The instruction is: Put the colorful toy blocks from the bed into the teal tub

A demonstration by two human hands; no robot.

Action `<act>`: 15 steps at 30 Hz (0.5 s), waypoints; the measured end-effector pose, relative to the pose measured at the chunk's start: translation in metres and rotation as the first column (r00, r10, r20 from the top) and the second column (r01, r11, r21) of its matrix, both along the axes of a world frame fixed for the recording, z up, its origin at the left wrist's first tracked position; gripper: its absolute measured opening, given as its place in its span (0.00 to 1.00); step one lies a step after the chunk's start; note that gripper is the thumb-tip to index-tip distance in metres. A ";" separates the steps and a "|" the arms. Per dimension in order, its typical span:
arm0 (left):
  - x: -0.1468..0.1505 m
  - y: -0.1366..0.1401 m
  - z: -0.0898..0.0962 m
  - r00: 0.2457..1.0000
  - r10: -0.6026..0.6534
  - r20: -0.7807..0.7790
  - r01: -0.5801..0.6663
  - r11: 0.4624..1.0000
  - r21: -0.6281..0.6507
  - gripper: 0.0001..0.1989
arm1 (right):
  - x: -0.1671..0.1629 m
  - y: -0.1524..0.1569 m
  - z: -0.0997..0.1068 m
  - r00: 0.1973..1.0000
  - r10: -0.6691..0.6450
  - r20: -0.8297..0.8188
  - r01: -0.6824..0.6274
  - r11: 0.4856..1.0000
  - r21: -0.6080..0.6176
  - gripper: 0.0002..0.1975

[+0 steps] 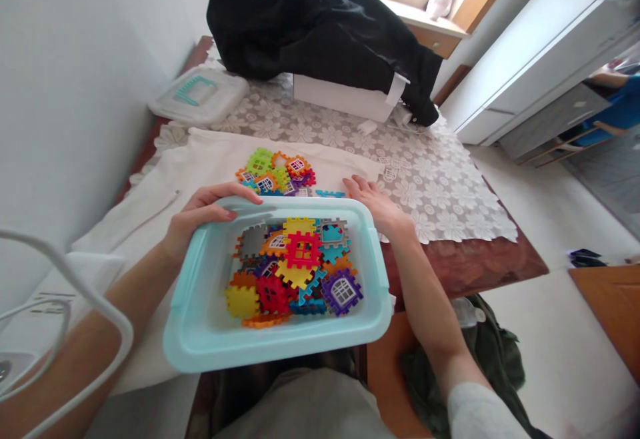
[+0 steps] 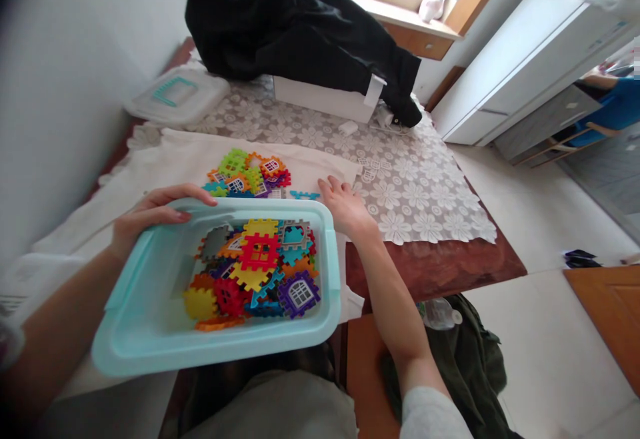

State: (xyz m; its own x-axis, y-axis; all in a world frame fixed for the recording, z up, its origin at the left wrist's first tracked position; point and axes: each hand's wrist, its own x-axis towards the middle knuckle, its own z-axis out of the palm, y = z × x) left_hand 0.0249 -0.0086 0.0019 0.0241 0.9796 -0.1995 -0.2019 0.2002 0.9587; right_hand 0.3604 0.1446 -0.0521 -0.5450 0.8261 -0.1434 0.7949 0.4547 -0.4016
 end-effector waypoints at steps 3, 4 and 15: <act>0.000 0.000 -0.001 1.000 0.009 0.005 -0.009 1.000 0.008 0.12 | -0.002 -0.007 0.002 0.998 0.059 0.012 -0.059 0.998 0.032 0.22; 0.000 0.000 -0.001 1.000 0.012 0.001 -0.012 1.000 0.009 0.13 | -0.004 -0.009 0.005 0.996 0.083 0.011 -0.083 0.996 0.030 0.19; 0.001 0.001 -0.001 0.999 0.019 -0.028 -0.019 1.000 0.006 0.13 | -0.022 -0.004 0.013 0.983 0.147 -0.113 -0.139 0.988 0.073 0.14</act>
